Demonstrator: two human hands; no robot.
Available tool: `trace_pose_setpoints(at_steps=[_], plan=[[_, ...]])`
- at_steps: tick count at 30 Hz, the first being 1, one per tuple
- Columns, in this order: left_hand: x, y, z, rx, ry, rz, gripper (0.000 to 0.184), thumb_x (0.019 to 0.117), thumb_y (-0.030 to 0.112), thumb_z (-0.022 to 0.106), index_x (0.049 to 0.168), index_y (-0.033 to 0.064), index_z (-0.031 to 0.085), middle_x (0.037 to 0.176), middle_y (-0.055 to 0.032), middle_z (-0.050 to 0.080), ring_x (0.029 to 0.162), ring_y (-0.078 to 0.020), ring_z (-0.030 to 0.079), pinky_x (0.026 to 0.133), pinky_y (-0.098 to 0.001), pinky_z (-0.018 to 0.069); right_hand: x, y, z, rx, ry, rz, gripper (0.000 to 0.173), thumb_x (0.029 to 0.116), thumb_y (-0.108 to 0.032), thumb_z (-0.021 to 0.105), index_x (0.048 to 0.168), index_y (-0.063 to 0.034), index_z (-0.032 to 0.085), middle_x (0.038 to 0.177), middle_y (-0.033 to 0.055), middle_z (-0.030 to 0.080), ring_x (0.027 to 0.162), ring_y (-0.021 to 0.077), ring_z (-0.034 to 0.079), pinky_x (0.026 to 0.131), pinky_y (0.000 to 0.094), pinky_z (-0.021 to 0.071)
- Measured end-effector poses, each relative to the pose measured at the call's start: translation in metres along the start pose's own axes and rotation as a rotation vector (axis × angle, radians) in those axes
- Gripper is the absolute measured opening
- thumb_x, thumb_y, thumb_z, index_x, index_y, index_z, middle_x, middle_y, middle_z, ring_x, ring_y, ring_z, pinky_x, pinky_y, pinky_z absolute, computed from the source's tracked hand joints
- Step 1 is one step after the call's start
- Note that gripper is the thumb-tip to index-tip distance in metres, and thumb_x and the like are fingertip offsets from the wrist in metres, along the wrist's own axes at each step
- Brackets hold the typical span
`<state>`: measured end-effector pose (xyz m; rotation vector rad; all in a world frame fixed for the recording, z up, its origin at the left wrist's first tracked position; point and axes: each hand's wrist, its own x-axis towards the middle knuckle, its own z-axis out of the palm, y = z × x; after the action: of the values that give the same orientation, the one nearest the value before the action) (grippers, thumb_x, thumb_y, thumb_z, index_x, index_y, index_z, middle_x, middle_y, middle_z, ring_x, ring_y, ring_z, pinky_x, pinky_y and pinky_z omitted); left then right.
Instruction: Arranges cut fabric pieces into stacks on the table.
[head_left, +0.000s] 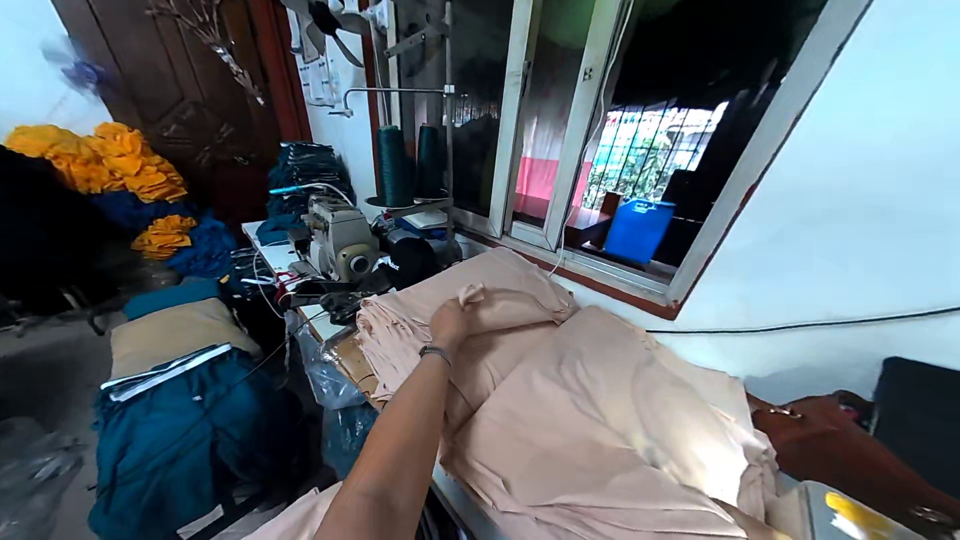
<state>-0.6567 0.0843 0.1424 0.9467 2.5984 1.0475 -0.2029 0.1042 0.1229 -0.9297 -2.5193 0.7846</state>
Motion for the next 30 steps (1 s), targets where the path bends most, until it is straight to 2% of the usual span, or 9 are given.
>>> trace_pose_setpoints(at_steps=[5,9,15,17,19,23,25,27,30], plan=[[0.026,-0.009,-0.001,-0.262,0.02,-0.045,0.056,0.1053,0.049,0.05,0.117,-0.003,0.068,0.117,-0.0293,0.066,0.114,-0.0463,0.062,0.095,-0.0695,0.0455,0.0,-0.001,0.0,0.025,0.022,0.003,0.043,0.09,-0.004,0.065,0.128,0.0168,0.06,0.122,0.0332,0.066,0.117,0.0427,0.065,0.107,0.0526,0.0471],[0.024,-0.003,-0.026,-0.374,0.1,0.276,0.04,0.1066,0.03,0.051,0.113,-0.0057,0.068,0.104,-0.0271,0.068,0.103,-0.0419,0.065,0.092,-0.0647,0.0473,0.0,0.003,0.001,0.029,0.032,-0.034,0.044,0.0882,-0.003,0.065,0.127,0.0165,0.061,0.12,0.0328,0.067,0.115,0.0416,0.067,0.105,0.0521,0.0482],[-0.049,-0.021,-0.029,-0.133,-0.175,0.389,0.027,0.1039,0.011,0.057,0.126,-0.0038,0.063,0.122,-0.0251,0.066,0.114,-0.039,0.063,0.101,-0.0601,0.0466,0.001,0.02,0.0,0.048,0.007,-0.089,0.042,0.0903,-0.009,0.065,0.127,0.0114,0.063,0.118,0.0281,0.07,0.112,0.0364,0.069,0.102,0.0525,0.0512],[-0.065,-0.049,-0.011,-0.032,-0.224,0.535,0.043,0.0934,0.004,0.068,0.136,0.0045,0.063,0.138,-0.0179,0.062,0.126,-0.0359,0.059,0.108,-0.0584,0.0447,0.001,0.02,0.001,0.058,0.009,-0.088,0.04,0.0902,-0.011,0.066,0.125,0.0088,0.065,0.116,0.0252,0.071,0.111,0.0334,0.07,0.101,0.0523,0.0521],[-0.091,-0.065,-0.006,-0.129,-0.167,0.604,0.044,0.0976,0.018,0.066,0.139,0.0063,0.06,0.145,-0.0142,0.058,0.134,-0.0305,0.055,0.113,-0.0541,0.0427,0.002,0.022,0.002,0.04,0.024,-0.09,0.038,0.0902,-0.013,0.067,0.123,0.0064,0.067,0.116,0.0225,0.072,0.11,0.0316,0.07,0.1,0.0524,0.0528],[-0.201,-0.056,0.009,-0.44,0.12,0.792,0.036,0.1028,0.032,0.053,0.102,0.0014,0.072,0.098,-0.0087,0.072,0.095,-0.0144,0.068,0.087,-0.0365,0.0567,0.011,0.013,0.009,-0.039,0.133,-0.071,0.038,0.0828,-0.005,0.069,0.12,0.0048,0.07,0.119,0.0231,0.07,0.111,0.0405,0.067,0.097,0.0623,0.0498],[-0.251,-0.032,0.031,-0.637,-0.138,0.95,0.035,0.1045,0.029,0.056,0.094,-0.0004,0.072,0.091,-0.0079,0.072,0.089,-0.0087,0.068,0.084,-0.0274,0.0568,0.021,-0.024,-0.003,-0.018,0.241,0.003,0.049,0.0801,0.002,0.069,0.128,0.0091,0.064,0.115,0.0291,0.069,0.108,0.0437,0.067,0.096,0.0624,0.0488],[-0.273,-0.002,0.057,-0.674,-0.475,0.924,0.03,0.101,0.02,0.061,0.115,-0.0052,0.069,0.112,-0.0164,0.07,0.102,-0.0172,0.068,0.093,-0.0327,0.0558,0.032,-0.063,-0.022,0.019,0.417,-0.002,0.04,0.0852,0.006,0.066,0.126,0.0081,0.065,0.104,0.0268,0.07,0.098,0.0393,0.069,0.09,0.0605,0.052],[-0.265,0.048,0.098,-0.975,-0.709,0.432,0.046,0.1009,0.014,0.06,0.143,-0.0031,0.052,0.137,-0.0145,0.061,0.118,-0.0195,0.065,0.102,-0.0365,0.0542,0.028,-0.109,-0.051,0.056,0.768,-0.286,0.024,0.0828,0.0,0.063,0.107,0.0023,0.066,0.083,0.0102,0.066,0.072,0.0167,0.063,0.066,0.0417,0.0538]])
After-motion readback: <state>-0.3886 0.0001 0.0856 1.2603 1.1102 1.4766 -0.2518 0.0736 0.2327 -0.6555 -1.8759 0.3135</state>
